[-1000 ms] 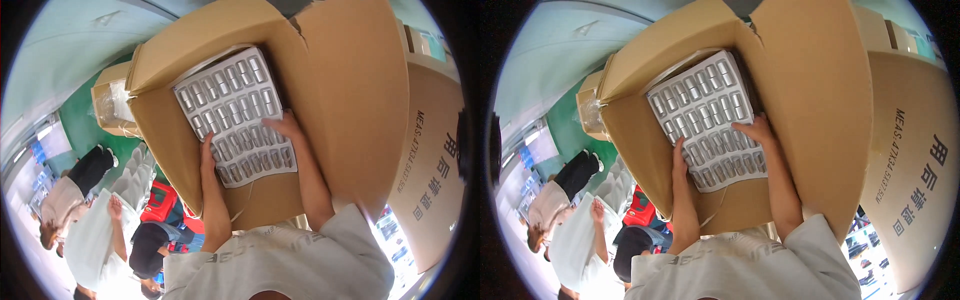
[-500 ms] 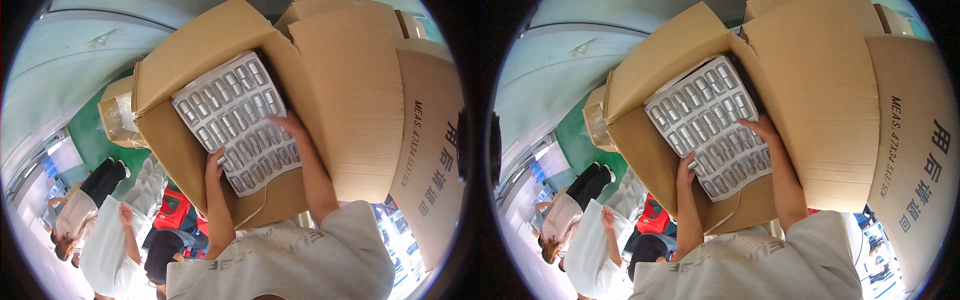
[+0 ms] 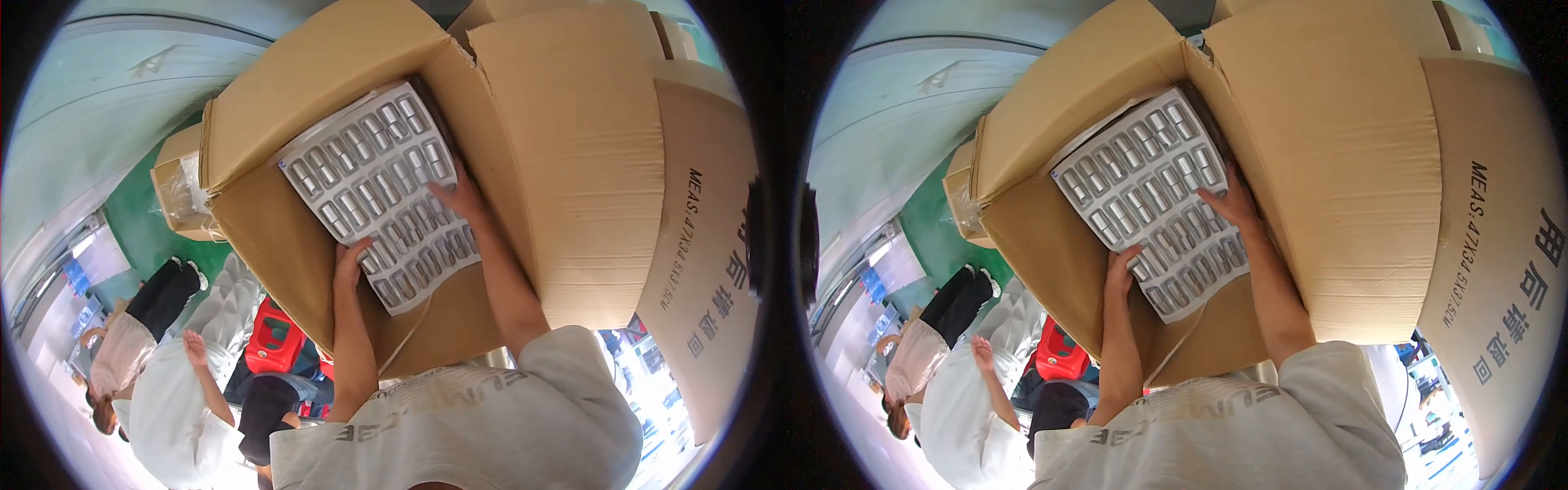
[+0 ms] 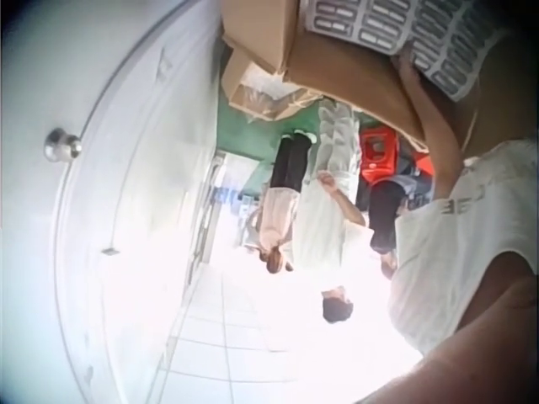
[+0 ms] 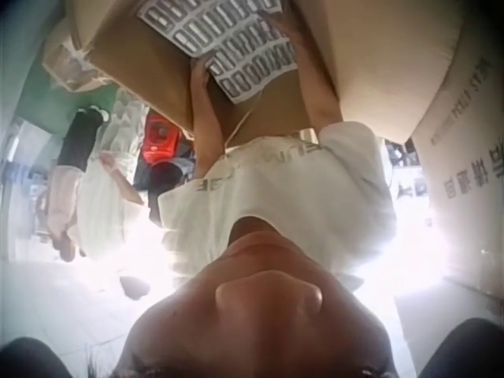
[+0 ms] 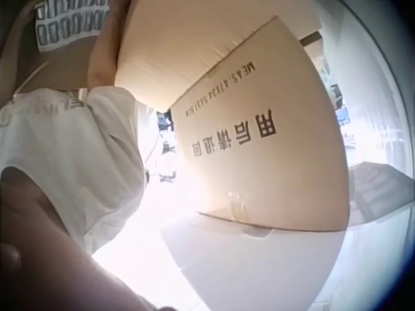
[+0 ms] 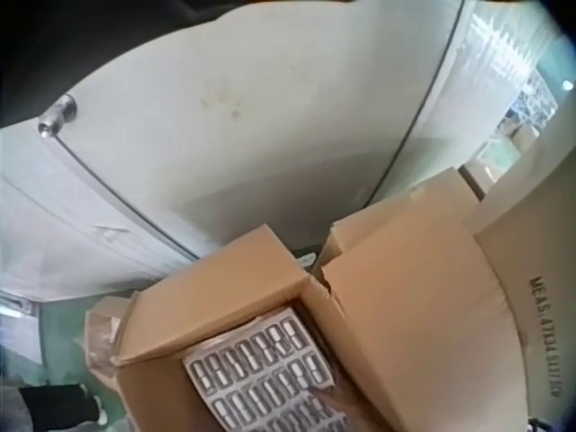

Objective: Assembling small metal electronic components and placing them into trays, then packing the trays into shipping boxes.

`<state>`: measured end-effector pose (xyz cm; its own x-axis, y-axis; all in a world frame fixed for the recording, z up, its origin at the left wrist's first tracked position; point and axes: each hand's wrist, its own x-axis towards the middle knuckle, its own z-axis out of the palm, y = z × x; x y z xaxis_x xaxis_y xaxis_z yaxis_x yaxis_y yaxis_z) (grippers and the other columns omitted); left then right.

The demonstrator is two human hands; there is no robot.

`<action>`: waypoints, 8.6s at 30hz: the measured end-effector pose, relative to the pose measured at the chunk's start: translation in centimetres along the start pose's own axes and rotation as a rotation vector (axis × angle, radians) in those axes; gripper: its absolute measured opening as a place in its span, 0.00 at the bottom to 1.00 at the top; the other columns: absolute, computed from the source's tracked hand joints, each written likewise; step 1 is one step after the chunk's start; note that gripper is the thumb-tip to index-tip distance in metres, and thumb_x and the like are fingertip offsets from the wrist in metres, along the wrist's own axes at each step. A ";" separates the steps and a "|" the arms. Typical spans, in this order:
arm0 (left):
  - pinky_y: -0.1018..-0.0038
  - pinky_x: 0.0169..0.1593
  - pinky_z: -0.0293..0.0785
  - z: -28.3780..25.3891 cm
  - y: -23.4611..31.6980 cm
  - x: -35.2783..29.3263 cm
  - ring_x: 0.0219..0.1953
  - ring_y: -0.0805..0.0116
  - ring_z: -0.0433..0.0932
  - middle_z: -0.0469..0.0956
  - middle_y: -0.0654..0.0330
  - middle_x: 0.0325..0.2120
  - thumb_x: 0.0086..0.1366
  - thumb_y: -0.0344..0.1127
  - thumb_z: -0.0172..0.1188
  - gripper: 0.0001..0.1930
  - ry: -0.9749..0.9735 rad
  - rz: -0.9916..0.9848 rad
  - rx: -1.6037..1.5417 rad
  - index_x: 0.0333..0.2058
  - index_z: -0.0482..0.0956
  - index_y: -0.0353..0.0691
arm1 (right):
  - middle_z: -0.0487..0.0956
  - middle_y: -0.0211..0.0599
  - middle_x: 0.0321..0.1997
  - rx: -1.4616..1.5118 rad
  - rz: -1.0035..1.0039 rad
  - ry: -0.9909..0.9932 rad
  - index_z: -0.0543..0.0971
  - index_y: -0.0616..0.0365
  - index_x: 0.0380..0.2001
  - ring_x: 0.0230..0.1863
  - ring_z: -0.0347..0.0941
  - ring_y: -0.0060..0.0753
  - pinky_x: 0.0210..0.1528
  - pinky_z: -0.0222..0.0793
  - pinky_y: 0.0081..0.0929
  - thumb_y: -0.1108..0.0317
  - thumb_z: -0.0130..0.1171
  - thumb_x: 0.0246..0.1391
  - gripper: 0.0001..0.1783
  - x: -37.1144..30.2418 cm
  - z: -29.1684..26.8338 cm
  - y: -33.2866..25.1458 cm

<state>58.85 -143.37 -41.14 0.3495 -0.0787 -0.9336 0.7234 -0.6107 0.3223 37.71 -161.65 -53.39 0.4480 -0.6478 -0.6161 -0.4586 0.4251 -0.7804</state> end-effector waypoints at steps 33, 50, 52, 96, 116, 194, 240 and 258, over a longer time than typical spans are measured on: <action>0.67 0.56 0.69 -7.7 -2.3 8.1 0.52 0.60 0.74 0.76 0.56 0.49 0.49 0.27 0.67 0.32 -0.221 -0.036 -0.163 0.55 0.68 0.33 | 0.66 0.48 0.65 0.100 0.341 -0.063 0.57 0.63 0.66 0.68 0.59 0.43 0.68 0.53 0.34 0.64 0.76 0.32 0.57 1.4 3.4 -3.7; 0.67 0.50 0.73 -7.3 -1.2 4.1 0.44 0.60 0.79 0.80 0.55 0.42 0.49 0.31 0.67 0.29 -0.030 0.090 0.020 0.53 0.72 0.34 | 0.80 0.37 0.46 0.076 0.536 -0.041 0.79 0.61 0.48 0.47 0.75 0.29 0.51 0.68 0.28 0.60 0.74 0.42 0.29 -0.7 6.7 -6.0; 0.65 0.51 0.74 -7.7 -4.2 5.0 0.44 0.56 0.79 0.80 0.49 0.41 0.46 0.36 0.70 0.30 0.264 0.143 0.308 0.49 0.74 0.34 | 0.79 0.36 0.47 0.037 0.506 0.002 0.77 0.62 0.49 0.47 0.74 0.29 0.51 0.69 0.29 0.60 0.73 0.44 0.30 -0.8 8.3 -5.0; 0.64 0.46 0.75 -25.9 2.5 -18.9 0.40 0.60 0.79 0.78 0.49 0.36 0.47 0.42 0.70 0.30 -0.227 0.370 -0.399 0.45 0.72 0.29 | 0.68 0.43 0.64 -0.030 0.114 0.245 0.63 0.55 0.65 0.61 0.67 0.44 0.65 0.62 0.43 0.45 0.42 0.64 0.33 -27.6 17.3 -34.3; 0.80 0.38 0.74 -25.7 4.7 -25.6 0.37 0.79 0.78 0.80 0.65 0.37 0.59 0.40 0.62 0.16 -0.305 0.450 -0.317 0.44 0.81 0.40 | 0.80 0.37 0.43 0.336 0.250 -0.238 0.76 0.56 0.51 0.41 0.77 0.33 0.44 0.75 0.32 0.53 0.60 0.53 0.25 -28.3 13.7 -35.6; 0.67 0.57 0.66 -149.0 -59.5 -29.6 0.52 0.60 0.73 0.77 0.55 0.49 0.43 0.48 0.70 0.36 0.145 0.249 0.292 0.53 0.75 0.42 | 0.74 0.33 0.53 0.233 0.375 -0.706 0.68 0.59 0.57 0.57 0.69 0.31 0.56 0.68 0.34 0.67 0.65 0.52 0.30 -106.1 112.9 20.4; 0.78 0.35 0.68 -121.7 -48.8 -39.2 0.27 0.72 0.72 0.72 0.61 0.24 0.51 0.21 0.64 0.17 -0.076 0.724 -0.303 0.42 0.79 0.33 | 0.20 0.52 0.75 -2.014 -0.055 -0.782 0.33 0.19 0.70 0.73 0.40 0.70 0.62 0.64 0.60 0.54 0.79 0.27 0.75 -69.3 102.3 19.2; 0.78 0.44 0.73 -115.1 -39.0 -28.8 0.39 0.74 0.80 0.81 0.59 0.34 0.66 0.26 0.56 0.09 0.033 0.766 -0.812 0.44 0.77 0.35 | 0.74 0.50 0.58 -1.757 -0.002 -0.850 0.71 0.48 0.61 0.60 0.71 0.49 0.61 0.66 0.38 0.50 0.61 0.47 0.36 -57.8 105.5 11.8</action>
<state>89.09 -26.56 -8.78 0.8765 -0.1856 -0.4441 0.4806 0.2876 0.8284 87.31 -52.50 -38.24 0.3966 0.0057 -0.9180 -0.3483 -0.9243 -0.1562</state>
